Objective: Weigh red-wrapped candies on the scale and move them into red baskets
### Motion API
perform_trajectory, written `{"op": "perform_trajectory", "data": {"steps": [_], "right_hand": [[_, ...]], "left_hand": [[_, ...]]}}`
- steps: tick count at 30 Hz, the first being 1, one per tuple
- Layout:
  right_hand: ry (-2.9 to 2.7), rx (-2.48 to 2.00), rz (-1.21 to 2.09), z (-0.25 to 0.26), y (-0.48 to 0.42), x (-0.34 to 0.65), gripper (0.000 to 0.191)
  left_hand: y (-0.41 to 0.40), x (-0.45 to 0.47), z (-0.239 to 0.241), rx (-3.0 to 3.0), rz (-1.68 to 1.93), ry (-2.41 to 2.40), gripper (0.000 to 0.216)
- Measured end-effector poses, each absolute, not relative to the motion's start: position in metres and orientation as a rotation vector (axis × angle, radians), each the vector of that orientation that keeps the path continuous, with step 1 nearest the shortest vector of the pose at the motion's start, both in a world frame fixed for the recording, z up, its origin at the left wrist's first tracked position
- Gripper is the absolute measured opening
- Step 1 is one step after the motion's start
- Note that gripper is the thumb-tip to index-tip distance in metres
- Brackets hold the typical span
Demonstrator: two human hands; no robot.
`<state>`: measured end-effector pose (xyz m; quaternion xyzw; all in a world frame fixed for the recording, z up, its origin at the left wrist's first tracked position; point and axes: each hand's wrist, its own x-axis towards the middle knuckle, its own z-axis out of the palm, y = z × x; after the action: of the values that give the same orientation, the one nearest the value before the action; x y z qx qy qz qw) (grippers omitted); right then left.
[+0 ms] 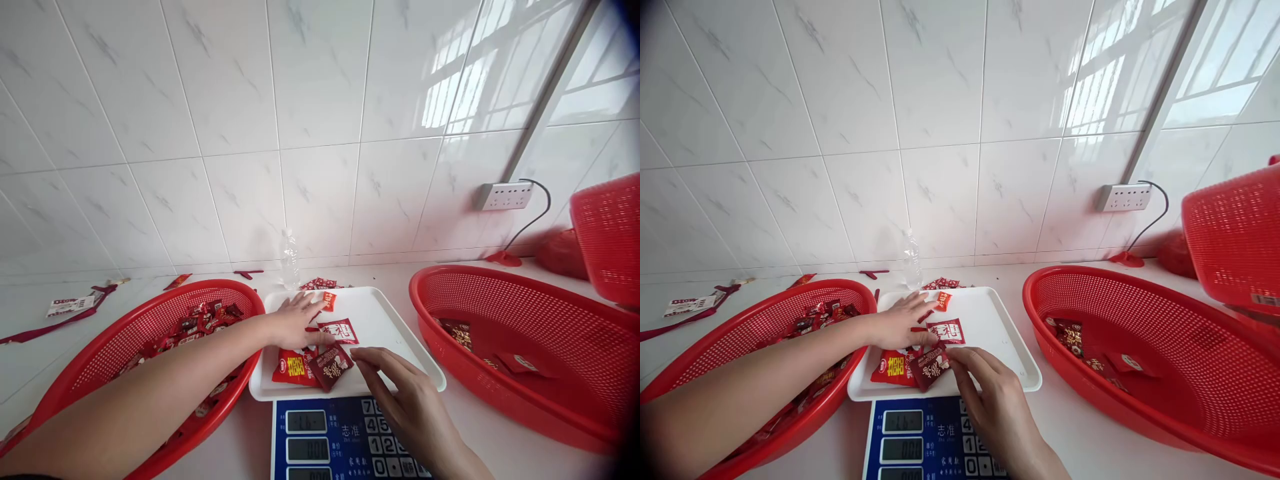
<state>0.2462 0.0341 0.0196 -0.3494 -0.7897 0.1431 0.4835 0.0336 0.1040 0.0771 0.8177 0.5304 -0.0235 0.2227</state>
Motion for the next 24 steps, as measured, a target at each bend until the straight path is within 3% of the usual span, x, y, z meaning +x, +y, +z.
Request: {"op": "perform_trajectory", "data": {"steps": [4,10,24], "right_hand": [[-1.930,-0.861,0.357,0.020,0.034,0.245,0.019],[-1.936,-0.859,0.275,0.027,0.032,0.244,0.019],[-2.137,-0.848,0.280,0.030,0.034,0.245,0.020]], "left_hand": [[0.102,0.051,0.065,2.303,-0.099,1.348,0.101],[0.116,0.065,0.052,2.408,0.193,1.358,0.088],[0.122,0.060,0.063,2.151,0.385,1.282,0.064]]}}
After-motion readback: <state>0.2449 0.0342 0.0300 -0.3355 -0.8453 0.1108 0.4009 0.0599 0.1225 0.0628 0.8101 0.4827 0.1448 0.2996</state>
